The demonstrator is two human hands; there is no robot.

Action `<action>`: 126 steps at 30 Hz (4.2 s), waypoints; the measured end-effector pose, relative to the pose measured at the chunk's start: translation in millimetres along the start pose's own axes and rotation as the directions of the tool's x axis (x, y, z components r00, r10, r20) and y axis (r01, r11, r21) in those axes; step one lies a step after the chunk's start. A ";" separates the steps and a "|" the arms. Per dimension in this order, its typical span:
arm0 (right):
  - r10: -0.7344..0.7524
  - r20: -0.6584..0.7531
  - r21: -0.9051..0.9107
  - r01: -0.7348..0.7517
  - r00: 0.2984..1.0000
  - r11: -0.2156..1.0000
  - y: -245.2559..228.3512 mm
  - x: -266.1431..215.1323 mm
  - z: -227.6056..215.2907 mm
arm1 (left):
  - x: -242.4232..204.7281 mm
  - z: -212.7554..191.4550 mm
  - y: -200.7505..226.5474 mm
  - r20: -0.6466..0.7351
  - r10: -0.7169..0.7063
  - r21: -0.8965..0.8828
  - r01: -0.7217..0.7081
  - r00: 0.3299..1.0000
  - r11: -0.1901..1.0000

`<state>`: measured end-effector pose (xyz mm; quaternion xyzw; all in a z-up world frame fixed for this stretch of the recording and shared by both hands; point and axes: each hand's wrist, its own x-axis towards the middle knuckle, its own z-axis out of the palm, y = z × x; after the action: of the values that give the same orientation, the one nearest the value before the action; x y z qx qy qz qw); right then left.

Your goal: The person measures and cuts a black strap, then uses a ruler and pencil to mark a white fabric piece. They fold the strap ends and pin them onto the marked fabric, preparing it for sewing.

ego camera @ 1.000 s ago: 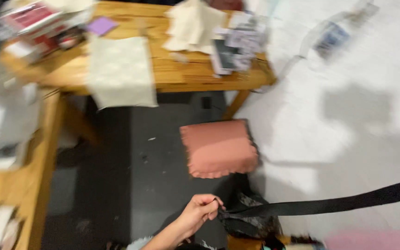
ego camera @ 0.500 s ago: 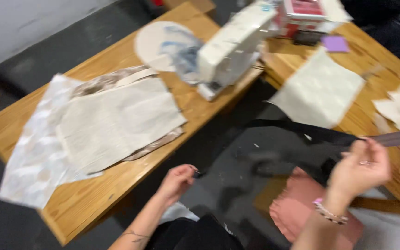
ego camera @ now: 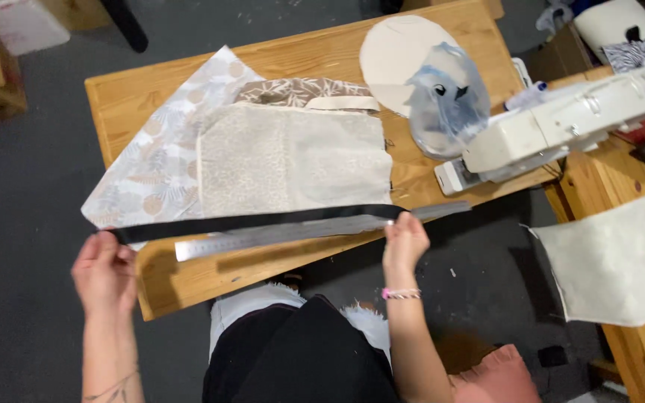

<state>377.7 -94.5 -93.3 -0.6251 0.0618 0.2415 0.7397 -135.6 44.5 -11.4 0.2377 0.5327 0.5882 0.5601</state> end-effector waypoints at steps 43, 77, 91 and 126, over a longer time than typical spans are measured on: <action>0.007 0.118 -0.443 0.046 0.993 0.895 43.1 231.0 -117.8 | 25.2 24.1 -200.3 -0.439 -0.169 -0.004 0.185 0.883 0.983; 0.021 -0.085 -0.476 -0.059 0.996 0.878 13.0 177.1 -57.0 | 37.5 -14.0 -198.3 -0.420 -0.113 0.255 0.236 0.901 0.937; -0.180 -0.158 -0.102 0.165 0.971 0.981 -42.2 112.3 -178.4 | -36.7 150.3 -105.9 0.039 0.554 0.475 -0.503 0.832 0.722; -0.536 -0.033 -0.512 0.446 0.844 0.734 -360.3 141.0 -443.1 | -616.7 665.4 -340.8 0.864 -0.304 0.228 -0.225 -0.401 0.947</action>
<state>751.0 -514.7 80.3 -0.8026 -0.1026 -0.0127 0.5875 745.9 -344.7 92.2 0.6850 -0.0871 0.0042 0.7233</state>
